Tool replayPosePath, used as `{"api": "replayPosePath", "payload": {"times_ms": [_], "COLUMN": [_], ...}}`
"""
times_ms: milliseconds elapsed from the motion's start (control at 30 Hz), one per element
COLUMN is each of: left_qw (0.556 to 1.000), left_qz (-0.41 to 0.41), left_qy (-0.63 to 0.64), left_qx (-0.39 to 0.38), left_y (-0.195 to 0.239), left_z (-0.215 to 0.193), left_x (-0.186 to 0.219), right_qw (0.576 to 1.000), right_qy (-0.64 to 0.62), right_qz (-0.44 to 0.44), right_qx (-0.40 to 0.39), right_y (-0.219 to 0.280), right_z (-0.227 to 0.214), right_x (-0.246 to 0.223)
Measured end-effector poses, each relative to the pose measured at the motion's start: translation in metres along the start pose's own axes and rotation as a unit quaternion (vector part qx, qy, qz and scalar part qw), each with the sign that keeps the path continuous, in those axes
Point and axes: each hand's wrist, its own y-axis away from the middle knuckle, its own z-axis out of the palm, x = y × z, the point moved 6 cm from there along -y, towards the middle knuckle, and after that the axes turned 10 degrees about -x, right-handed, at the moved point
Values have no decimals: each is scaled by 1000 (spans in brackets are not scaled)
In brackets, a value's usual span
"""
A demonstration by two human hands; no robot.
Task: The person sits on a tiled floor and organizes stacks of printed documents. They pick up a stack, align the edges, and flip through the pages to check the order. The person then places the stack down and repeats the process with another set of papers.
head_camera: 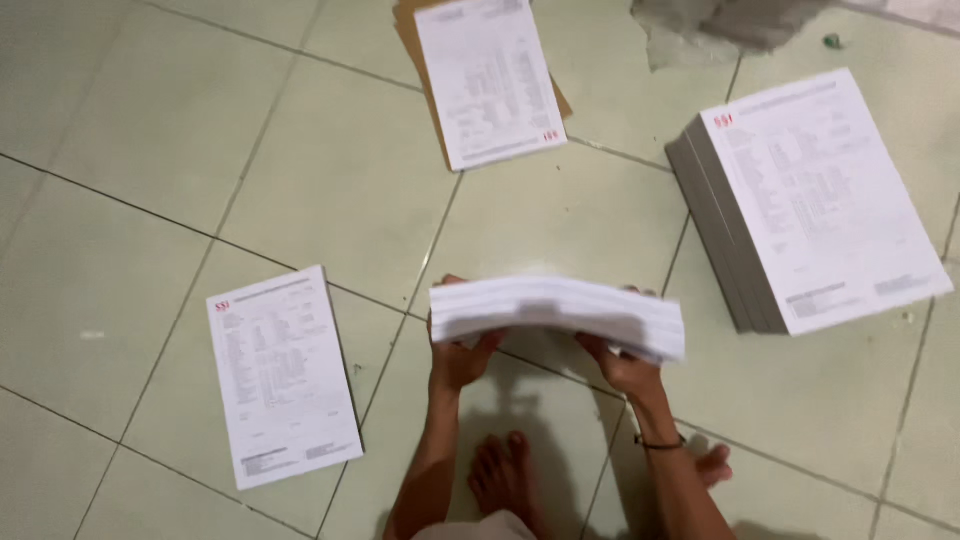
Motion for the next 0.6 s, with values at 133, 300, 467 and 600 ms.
{"api": "replayPosePath", "payload": {"times_ms": [133,300,467,600], "left_qw": [1000,1000,996,999], "left_qz": [11,-4,-50,-26], "left_qy": [20,19,-62,-12], "left_qx": [-2,-9,-48,-44], "left_y": [-10,1,11,4], "left_z": [-2,3,10,14], "left_x": [15,7,14,13], "right_qw": [998,995,947,811], "right_qy": [1,-31,281,488], "right_qz": [-21,64,32,-42], "right_qx": [-60,-72,-154,-320], "right_y": [-27,-22,-97,-119], "right_z": [10,-9,-1,82], "right_x": [-24,-18,-178,-159]}}
